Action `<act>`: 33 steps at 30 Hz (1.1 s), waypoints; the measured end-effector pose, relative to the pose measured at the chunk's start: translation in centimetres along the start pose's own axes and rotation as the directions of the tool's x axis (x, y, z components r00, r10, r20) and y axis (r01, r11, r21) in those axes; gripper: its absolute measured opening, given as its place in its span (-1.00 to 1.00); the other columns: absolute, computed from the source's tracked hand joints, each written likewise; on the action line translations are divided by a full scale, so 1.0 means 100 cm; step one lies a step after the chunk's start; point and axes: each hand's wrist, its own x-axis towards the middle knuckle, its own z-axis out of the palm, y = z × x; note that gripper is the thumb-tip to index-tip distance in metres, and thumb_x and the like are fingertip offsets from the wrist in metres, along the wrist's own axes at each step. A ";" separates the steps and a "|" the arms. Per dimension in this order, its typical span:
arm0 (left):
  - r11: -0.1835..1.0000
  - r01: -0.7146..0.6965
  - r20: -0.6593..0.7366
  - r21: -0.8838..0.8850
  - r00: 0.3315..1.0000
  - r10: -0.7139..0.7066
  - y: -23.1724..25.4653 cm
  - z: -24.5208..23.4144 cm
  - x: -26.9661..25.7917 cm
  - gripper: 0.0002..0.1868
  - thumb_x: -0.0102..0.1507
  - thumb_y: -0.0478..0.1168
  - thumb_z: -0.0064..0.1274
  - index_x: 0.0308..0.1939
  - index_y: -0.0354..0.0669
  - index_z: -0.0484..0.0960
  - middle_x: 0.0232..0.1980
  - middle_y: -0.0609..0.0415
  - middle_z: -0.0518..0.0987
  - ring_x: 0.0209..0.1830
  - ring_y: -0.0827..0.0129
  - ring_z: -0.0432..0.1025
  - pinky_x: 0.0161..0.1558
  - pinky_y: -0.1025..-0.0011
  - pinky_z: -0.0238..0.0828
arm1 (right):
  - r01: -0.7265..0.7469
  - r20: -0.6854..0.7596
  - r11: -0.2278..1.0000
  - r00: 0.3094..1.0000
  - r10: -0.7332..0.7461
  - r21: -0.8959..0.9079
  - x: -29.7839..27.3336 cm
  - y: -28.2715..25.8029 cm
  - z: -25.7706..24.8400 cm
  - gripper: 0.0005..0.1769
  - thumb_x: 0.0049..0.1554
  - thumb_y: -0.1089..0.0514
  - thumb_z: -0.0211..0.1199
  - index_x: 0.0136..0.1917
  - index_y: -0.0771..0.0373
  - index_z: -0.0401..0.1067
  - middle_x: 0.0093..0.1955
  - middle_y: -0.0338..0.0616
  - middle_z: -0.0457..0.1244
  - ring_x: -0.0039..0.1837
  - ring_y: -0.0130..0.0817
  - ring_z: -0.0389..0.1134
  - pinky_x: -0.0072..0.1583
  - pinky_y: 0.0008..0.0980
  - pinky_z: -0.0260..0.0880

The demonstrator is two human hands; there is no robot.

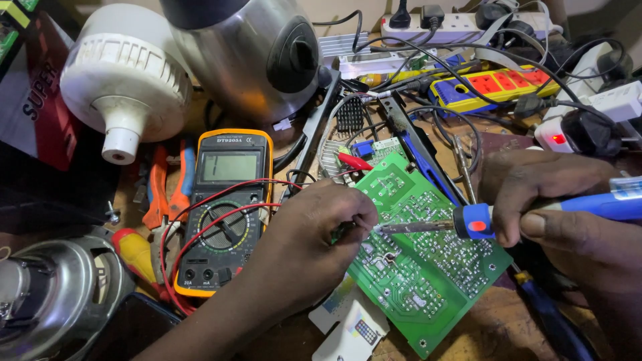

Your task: Cleaning a circuit board with a brush and soldering components onto the PCB using a soldering iron.

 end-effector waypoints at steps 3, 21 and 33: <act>1.000 0.011 0.003 0.005 1.000 -0.011 0.000 0.000 0.000 -0.80 0.19 -0.49 0.04 -0.22 -0.10 0.55 -0.25 0.14 0.62 -0.23 0.27 0.41 -0.19 0.30 0.31 | -0.021 0.051 1.000 0.998 0.022 -0.019 0.003 -0.002 -0.002 -0.65 0.04 -0.12 0.15 -0.44 0.08 0.50 -0.46 -0.35 0.37 -0.36 -0.46 0.28 -0.26 -0.36 0.19; 0.999 0.029 -0.011 -0.013 0.999 -0.030 0.003 -0.003 0.000 -0.73 0.06 -0.49 -0.03 -0.19 -0.17 0.56 -0.25 0.09 0.56 -0.21 0.24 0.43 -0.13 0.32 0.36 | 0.134 0.015 0.988 0.991 -0.136 0.075 0.008 -0.002 0.002 -0.63 0.09 -0.11 0.11 -0.42 0.09 0.43 -0.49 -0.34 0.28 -0.36 -0.37 0.22 -0.15 -0.28 0.31; 0.999 -0.036 -0.032 0.010 0.999 0.037 0.002 -0.001 0.000 -0.75 0.15 -0.53 -0.03 -0.17 -0.18 0.57 -0.22 0.04 0.61 -0.18 0.18 0.46 -0.11 0.30 0.38 | 0.126 0.054 0.992 0.991 -0.125 -0.013 0.007 -0.004 0.001 -0.63 0.14 -0.09 0.07 -0.41 0.05 0.43 -0.47 -0.37 0.27 -0.36 -0.38 0.27 -0.20 -0.34 0.26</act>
